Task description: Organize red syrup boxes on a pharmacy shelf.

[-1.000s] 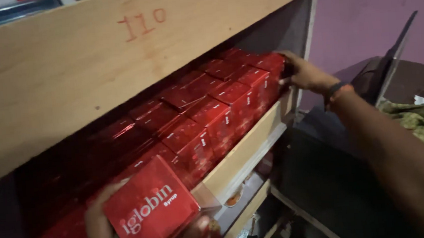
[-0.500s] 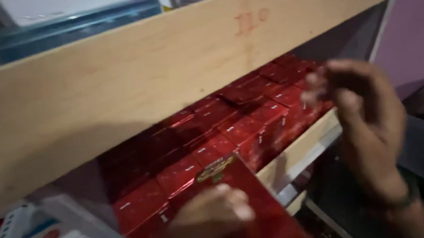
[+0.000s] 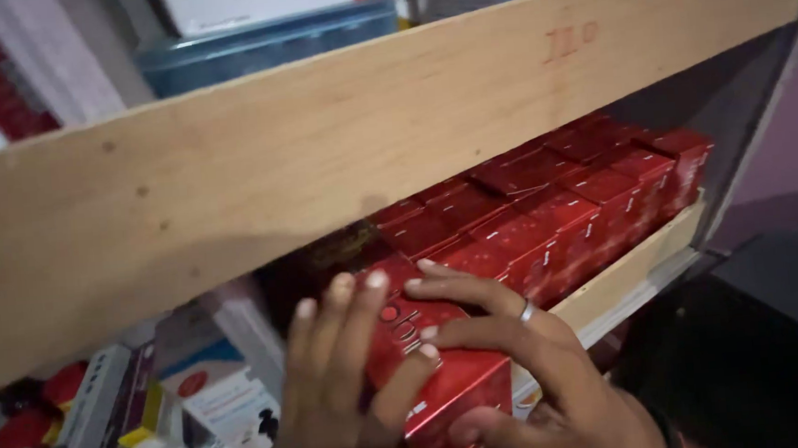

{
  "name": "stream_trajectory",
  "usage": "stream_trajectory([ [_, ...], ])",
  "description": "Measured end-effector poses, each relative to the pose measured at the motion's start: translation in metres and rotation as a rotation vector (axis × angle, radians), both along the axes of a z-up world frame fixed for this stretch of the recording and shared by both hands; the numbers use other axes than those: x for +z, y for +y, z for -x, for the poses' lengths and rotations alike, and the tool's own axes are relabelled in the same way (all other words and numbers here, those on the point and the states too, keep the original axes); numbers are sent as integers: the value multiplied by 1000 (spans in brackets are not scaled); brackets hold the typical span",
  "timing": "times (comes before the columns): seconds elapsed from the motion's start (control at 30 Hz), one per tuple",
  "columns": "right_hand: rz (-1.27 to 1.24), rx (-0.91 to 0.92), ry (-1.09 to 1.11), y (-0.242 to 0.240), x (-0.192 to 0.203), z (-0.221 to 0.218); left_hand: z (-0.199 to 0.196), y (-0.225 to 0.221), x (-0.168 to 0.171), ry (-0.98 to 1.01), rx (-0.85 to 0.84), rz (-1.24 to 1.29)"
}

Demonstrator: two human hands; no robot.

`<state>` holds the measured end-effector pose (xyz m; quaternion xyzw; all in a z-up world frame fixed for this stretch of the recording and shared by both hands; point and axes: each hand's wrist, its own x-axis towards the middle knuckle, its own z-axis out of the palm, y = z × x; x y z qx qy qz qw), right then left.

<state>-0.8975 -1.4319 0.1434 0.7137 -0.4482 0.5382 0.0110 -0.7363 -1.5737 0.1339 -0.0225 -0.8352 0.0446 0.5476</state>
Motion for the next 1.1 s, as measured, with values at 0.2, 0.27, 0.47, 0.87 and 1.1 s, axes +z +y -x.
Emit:
stream_trajectory([
  [0.2, -36, -27, 37, 4, -36, 2, -12, 10, -38, 3, 68, -138],
  [0.27, 47, 32, 47, -3, -59, 6, -18, 15, -32, 35, 129, -107],
  [0.47, 44, -91, -16, -27, -5, -35, -28, 33, -21, 118, 311, -27],
  [0.87, 15, -532, 142, -109, 15, -43, -17, 7, -26, -7, 548, -129],
  [1.1, -99, -618, -52, -106, -6, -55, -32, 9, -20, -133, 469, -108],
])
